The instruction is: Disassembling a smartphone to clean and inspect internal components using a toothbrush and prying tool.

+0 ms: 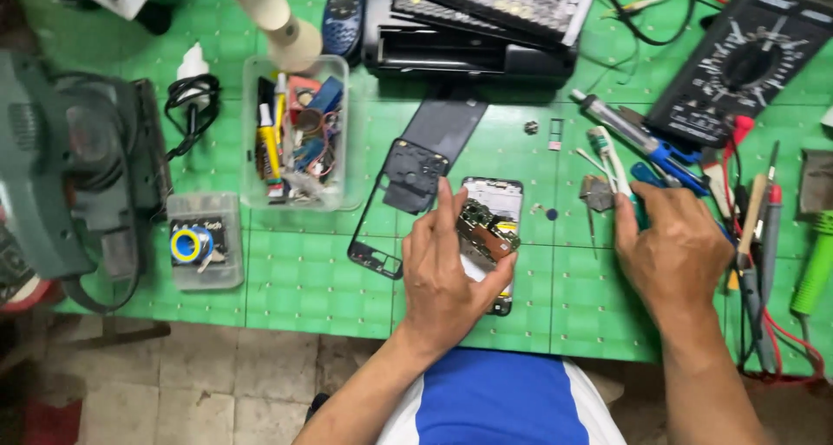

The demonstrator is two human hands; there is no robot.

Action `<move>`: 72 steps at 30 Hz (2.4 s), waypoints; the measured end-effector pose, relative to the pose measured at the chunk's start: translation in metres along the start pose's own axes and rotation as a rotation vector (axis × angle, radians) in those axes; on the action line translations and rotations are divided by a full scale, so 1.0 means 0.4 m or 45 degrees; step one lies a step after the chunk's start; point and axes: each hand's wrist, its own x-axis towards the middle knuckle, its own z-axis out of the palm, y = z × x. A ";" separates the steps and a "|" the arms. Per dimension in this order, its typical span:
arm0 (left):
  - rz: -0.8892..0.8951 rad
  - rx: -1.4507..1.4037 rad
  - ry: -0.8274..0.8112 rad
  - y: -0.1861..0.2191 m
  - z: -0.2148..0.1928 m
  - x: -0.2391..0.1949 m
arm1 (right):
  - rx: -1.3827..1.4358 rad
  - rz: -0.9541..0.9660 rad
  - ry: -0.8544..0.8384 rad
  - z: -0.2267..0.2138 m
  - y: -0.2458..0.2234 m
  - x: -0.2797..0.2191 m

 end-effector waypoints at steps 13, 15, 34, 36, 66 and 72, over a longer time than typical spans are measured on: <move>0.100 -0.184 0.098 -0.028 -0.017 -0.004 | 0.020 0.007 -0.033 0.010 0.012 -0.005; 0.051 -0.093 0.070 -0.027 -0.016 -0.007 | 0.074 0.003 0.006 0.001 0.014 0.000; 0.162 0.053 0.078 0.048 -0.012 0.028 | 1.497 0.789 -0.818 -0.170 -0.182 0.060; 0.138 0.050 0.091 0.053 -0.012 0.028 | 1.432 0.868 -0.863 -0.168 -0.194 0.064; -1.007 -2.931 -0.689 -0.044 0.054 0.003 | 2.106 0.640 -0.994 -0.135 -0.138 0.175; -1.023 -2.903 -0.627 -0.081 0.080 -0.021 | 1.500 0.385 -0.860 -0.191 -0.130 0.190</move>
